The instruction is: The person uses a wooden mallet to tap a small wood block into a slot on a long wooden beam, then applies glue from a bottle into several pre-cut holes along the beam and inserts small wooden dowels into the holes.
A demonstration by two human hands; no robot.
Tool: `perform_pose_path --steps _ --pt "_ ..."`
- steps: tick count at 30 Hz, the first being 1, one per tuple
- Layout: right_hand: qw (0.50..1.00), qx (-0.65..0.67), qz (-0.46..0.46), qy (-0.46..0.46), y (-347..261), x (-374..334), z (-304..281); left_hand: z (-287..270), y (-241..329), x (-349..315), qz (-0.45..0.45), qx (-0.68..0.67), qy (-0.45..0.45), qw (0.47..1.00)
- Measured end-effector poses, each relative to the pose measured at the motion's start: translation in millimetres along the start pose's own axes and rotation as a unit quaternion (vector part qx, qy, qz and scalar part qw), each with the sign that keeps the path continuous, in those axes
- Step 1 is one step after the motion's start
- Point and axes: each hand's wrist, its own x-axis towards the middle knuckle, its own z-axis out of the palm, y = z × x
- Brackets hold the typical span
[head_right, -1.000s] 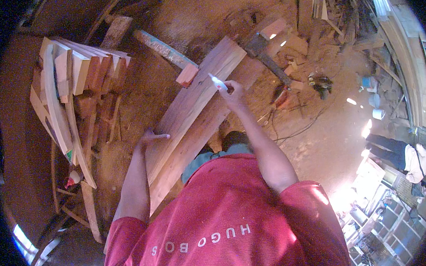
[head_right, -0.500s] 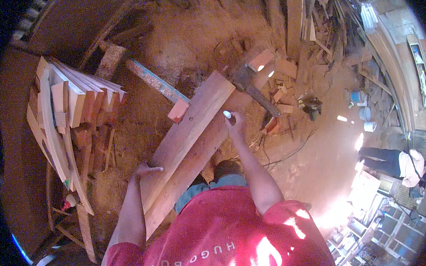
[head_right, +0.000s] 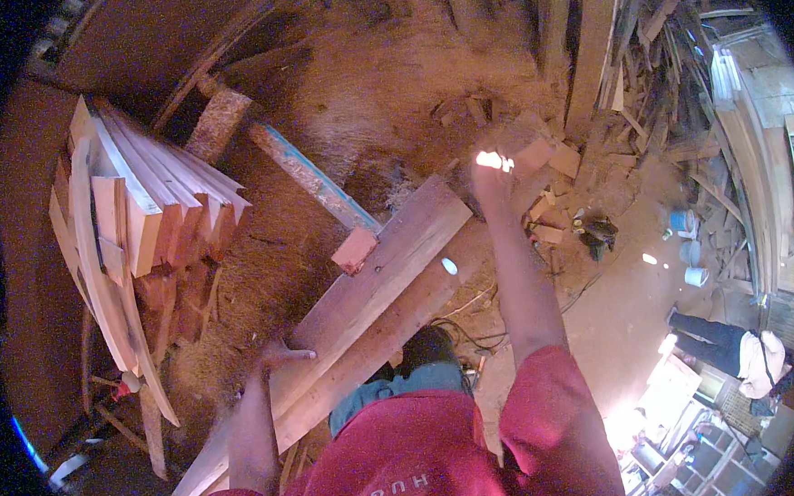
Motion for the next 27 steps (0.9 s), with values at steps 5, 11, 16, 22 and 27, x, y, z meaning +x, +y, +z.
perform_pose_path --steps 5,11,16,22,27 --pt "0.994 -0.107 -0.006 -0.039 -9.4 57.1 44.0 1.7 -4.0 2.6 -0.045 -0.008 -0.016 0.999" --pt "0.98 -0.165 -0.006 0.107 -21.0 67.3 103.6 18.1 -22.8 -5.7 -0.028 -0.088 0.03 0.995" --pt "0.974 -0.135 0.083 0.162 46.1 61.9 171.5 9.7 -19.4 30.6 0.026 -0.051 -0.026 0.998" --pt "0.984 -0.161 -0.016 -0.07 -20.1 57.2 77.7 13.3 -20.0 2.3 0.01 -0.044 0.024 0.999" --pt "0.99 -0.128 -0.029 0.047 -20.7 34.6 27.9 -5.3 11.3 -1.2 -0.025 -0.04 -0.023 0.999"
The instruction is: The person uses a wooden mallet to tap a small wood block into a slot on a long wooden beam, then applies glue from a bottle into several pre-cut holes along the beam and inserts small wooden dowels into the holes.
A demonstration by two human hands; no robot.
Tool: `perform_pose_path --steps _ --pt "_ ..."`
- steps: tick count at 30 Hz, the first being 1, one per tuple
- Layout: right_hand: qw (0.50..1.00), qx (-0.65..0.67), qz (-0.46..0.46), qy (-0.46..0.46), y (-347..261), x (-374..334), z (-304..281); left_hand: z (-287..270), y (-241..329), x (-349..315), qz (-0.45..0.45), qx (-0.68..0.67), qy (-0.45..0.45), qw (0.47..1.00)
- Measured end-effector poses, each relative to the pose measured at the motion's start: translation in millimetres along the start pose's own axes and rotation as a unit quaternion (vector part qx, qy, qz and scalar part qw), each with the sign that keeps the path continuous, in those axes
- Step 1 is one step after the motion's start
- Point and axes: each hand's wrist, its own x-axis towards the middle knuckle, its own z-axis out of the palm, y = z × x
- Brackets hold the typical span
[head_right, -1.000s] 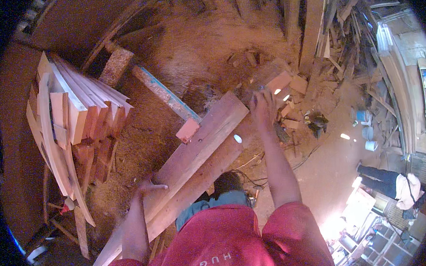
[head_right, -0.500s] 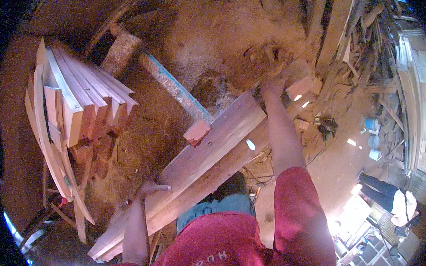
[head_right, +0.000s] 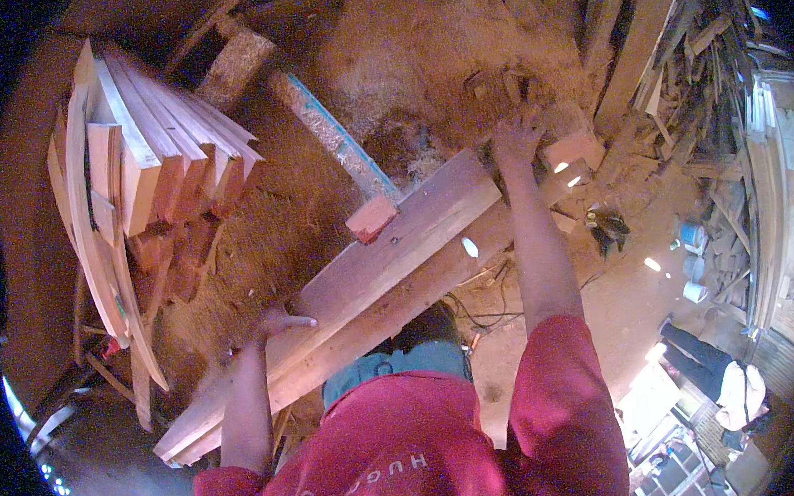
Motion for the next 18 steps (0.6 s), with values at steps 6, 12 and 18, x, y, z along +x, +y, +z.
perform_pose_path --steps 6,12,18 --pt "0.941 0.331 -0.053 0.041 -30.4 -102.2 -133.4 18.4 -44.8 15.1 0.0 -0.006 0.003 1.0" --pt "0.901 0.414 -0.118 0.056 -104.5 -203.7 -150.5 17.3 -56.1 23.4 0.029 0.021 0.0 0.999" --pt "0.904 0.405 -0.09 0.104 -124.9 -222.9 -150.0 16.4 -60.2 22.6 0.01 0.029 -0.015 0.999"
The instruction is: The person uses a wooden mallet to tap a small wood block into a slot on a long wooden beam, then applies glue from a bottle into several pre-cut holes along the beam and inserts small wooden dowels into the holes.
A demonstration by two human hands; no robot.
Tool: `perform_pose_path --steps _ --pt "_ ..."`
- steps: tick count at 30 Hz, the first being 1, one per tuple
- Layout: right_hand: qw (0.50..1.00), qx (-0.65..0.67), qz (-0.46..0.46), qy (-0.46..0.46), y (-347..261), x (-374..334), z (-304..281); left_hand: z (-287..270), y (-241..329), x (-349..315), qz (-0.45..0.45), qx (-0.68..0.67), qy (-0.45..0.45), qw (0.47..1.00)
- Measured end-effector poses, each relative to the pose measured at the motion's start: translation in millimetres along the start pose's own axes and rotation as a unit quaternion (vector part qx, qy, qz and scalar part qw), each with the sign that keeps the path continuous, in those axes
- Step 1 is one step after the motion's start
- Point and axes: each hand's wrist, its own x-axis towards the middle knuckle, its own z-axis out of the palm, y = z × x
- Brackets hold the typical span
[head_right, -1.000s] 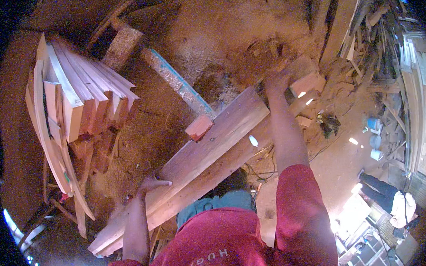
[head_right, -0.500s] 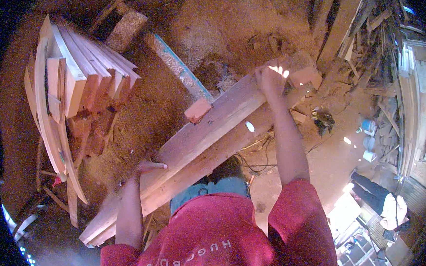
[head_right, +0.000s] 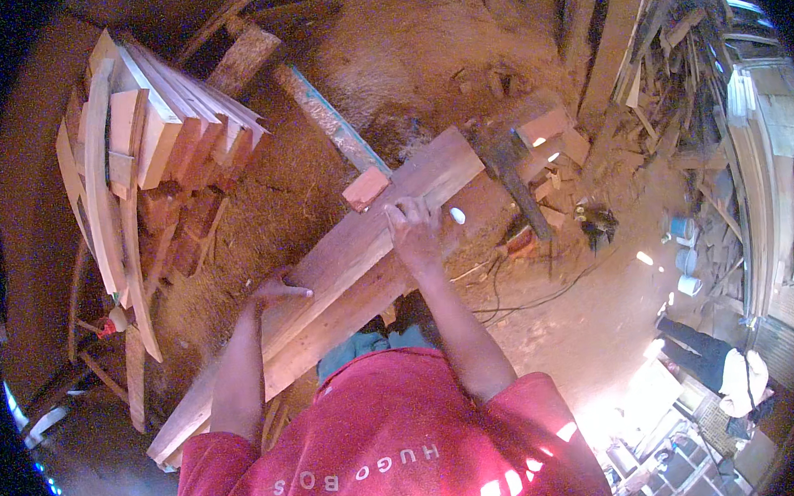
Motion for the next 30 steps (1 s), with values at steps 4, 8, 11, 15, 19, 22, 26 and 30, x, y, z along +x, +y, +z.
perform_pose_path --steps 4,8,11,15,19,22,26,30 --pt "0.999 -0.032 0.007 -0.009 3.0 -11.4 3.4 -5.2 16.9 -2.3 -0.016 -0.067 -0.057 0.996" --pt "0.989 -0.142 -0.014 -0.043 -5.4 -23.9 2.3 -6.9 26.9 -7.9 0.001 -0.026 -0.02 0.999" --pt "0.976 -0.199 -0.03 -0.078 -5.2 -31.7 11.3 -4.2 12.5 -1.2 -0.005 -0.027 -0.024 0.999" --pt "0.959 -0.263 -0.004 -0.101 -11.1 -36.0 8.5 -2.2 -1.9 5.8 0.021 -0.026 -0.028 0.999" --pt "0.98 -0.151 -0.068 -0.107 -6.8 -40.9 8.7 -3.3 4.7 3.5 0.004 -0.04 -0.055 0.998" --pt "0.983 -0.147 -0.036 -0.1 -2.8 -46.1 13.9 -5.2 14.4 -2.7 0.021 -0.029 -0.038 0.999" --pt "0.987 -0.122 0.032 -0.095 -7.6 -49.2 13.9 -2.5 10.1 -4.9 0.042 -0.015 0.015 0.999" --pt "0.981 -0.14 0.075 -0.11 -15.2 -46.7 19.4 -3.8 7.9 1.3 0.035 0.059 0.033 0.997"
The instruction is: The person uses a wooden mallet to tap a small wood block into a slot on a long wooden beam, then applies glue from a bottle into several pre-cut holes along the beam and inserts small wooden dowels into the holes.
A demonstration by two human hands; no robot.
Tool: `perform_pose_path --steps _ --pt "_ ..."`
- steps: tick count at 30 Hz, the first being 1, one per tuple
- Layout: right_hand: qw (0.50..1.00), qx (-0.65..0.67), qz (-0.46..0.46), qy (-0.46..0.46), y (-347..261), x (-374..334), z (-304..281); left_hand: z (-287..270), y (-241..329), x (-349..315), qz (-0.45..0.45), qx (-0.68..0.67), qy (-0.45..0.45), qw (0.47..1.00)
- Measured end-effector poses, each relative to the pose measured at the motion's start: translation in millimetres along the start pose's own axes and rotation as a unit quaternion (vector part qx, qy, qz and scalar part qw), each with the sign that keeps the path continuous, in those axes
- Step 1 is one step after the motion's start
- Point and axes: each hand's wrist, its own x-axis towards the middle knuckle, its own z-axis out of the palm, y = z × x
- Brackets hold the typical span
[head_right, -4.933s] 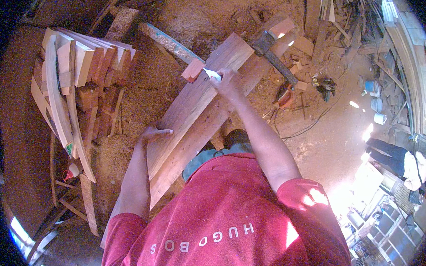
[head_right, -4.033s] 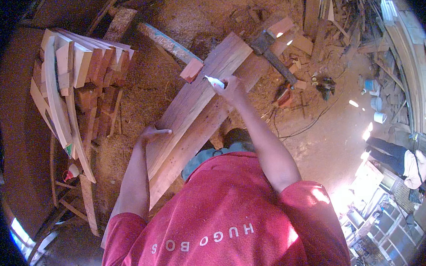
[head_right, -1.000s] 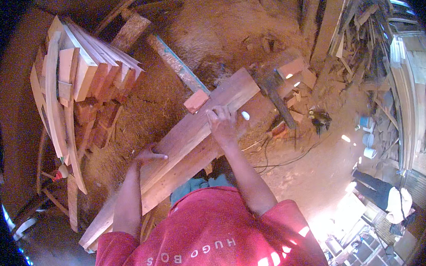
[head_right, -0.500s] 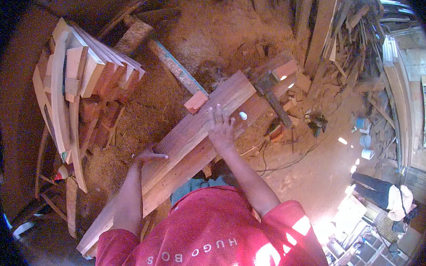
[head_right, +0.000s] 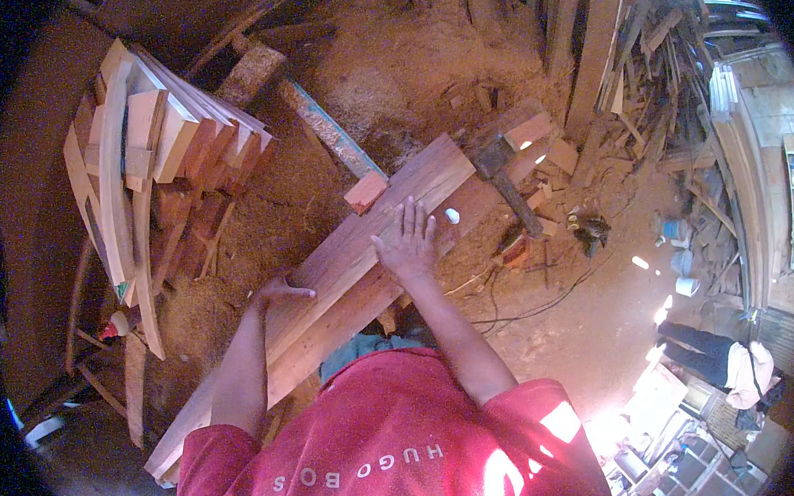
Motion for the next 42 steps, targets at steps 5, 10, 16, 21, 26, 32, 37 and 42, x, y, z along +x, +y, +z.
perform_pose_path --steps 5,10,16,21,26,32,37,42 --pt "0.999 0.018 -0.029 -0.005 -15.0 6.3 -3.1 9.9 -25.4 8.9 -0.038 -0.097 -0.071 0.992" --pt "0.996 0.022 -0.06 0.061 -4.6 6.8 6.3 9.0 -19.6 9.4 -0.006 -0.067 -0.036 0.997" --pt "0.992 0.026 -0.117 0.047 2.0 -6.5 2.8 4.1 -4.3 -1.4 -0.024 -0.073 -0.03 0.997" --pt "0.991 0.017 -0.12 0.056 14.5 -4.7 3.7 -9.3 31.4 -9.2 -0.038 -0.078 -0.065 0.994" --pt "0.991 0.024 -0.117 0.068 4.7 2.7 -6.5 8.4 -21.6 6.0 -0.024 -0.048 -0.028 0.998" --pt "0.992 0.023 -0.095 0.084 14.6 16.1 -2.9 6.2 4.1 0.9 0.031 0.011 0.022 0.999" --pt "0.994 0.016 -0.103 0.027 10.6 -7.7 -4.9 8.1 8.3 -9.3 0.024 -0.038 0.005 0.999" --pt "0.995 0.056 -0.06 0.057 12.3 -5.5 -5.0 12.5 0.3 2.3 0.012 -0.036 -0.014 0.999"
